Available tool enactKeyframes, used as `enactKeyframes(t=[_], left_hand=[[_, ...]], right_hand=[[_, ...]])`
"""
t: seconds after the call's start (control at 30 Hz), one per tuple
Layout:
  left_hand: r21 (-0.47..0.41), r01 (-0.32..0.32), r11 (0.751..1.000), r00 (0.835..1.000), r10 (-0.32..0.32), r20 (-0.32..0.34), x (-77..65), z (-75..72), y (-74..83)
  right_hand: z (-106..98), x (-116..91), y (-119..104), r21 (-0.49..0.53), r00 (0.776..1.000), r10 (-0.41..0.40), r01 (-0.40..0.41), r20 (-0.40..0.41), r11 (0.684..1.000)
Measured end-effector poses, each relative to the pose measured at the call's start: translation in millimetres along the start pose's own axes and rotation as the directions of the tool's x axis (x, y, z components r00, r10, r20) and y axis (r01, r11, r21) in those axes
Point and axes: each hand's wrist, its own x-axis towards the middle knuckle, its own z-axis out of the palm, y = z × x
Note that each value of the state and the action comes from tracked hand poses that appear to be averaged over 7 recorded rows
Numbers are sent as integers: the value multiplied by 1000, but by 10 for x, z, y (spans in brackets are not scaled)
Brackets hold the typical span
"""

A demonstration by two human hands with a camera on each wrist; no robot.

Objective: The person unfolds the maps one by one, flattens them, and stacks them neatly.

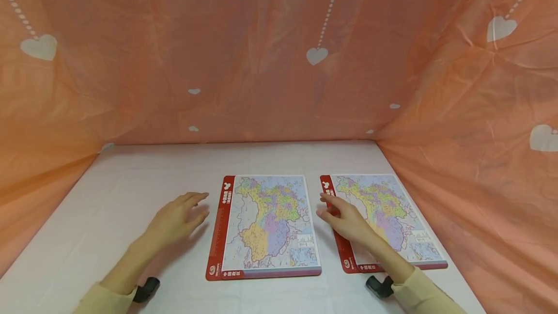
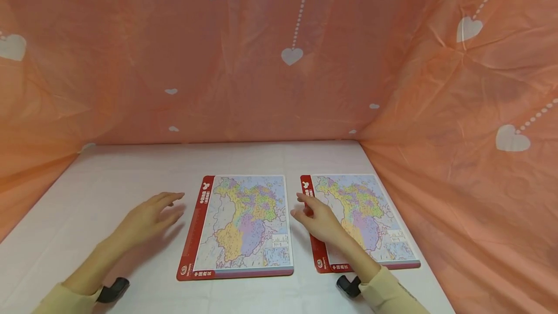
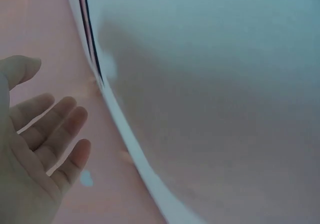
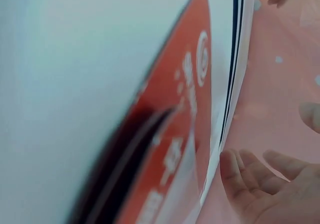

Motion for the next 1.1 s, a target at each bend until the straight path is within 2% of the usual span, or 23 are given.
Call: enactKeyframes(t=[0.23, 0.37, 0.53, 0.73, 0.87, 1.0, 1.1], left_hand=[[-9, 2, 1000, 996, -1, 90, 63, 82, 99], [2, 7, 1000, 990, -7, 140, 103, 118, 141], [25, 5, 1000, 982, -10, 189, 144, 154, 190], [55, 4, 998, 977, -16, 213, 156, 184, 233], [52, 22, 998, 978, -32, 206, 154, 192, 243], [8, 47, 999, 980, -47, 195, 159, 191, 256], [-69, 101, 993, 974, -84, 209, 169, 199, 265]], right_hand=[[90, 30, -29, 23, 999, 0, -1, 52, 1000], [140, 44, -52, 37, 998, 20, -22, 64, 999], [192, 42, -68, 23, 997, 10, -11, 76, 1000], [208, 10, -92, 16, 996, -8, 6, 91, 1000], [218, 3, -98, 16, 996, -6, 5, 94, 1000], [227, -1, -103, 23, 996, 3, -6, 94, 1000], [229, -8, -108, 39, 995, 20, -24, 94, 999]])
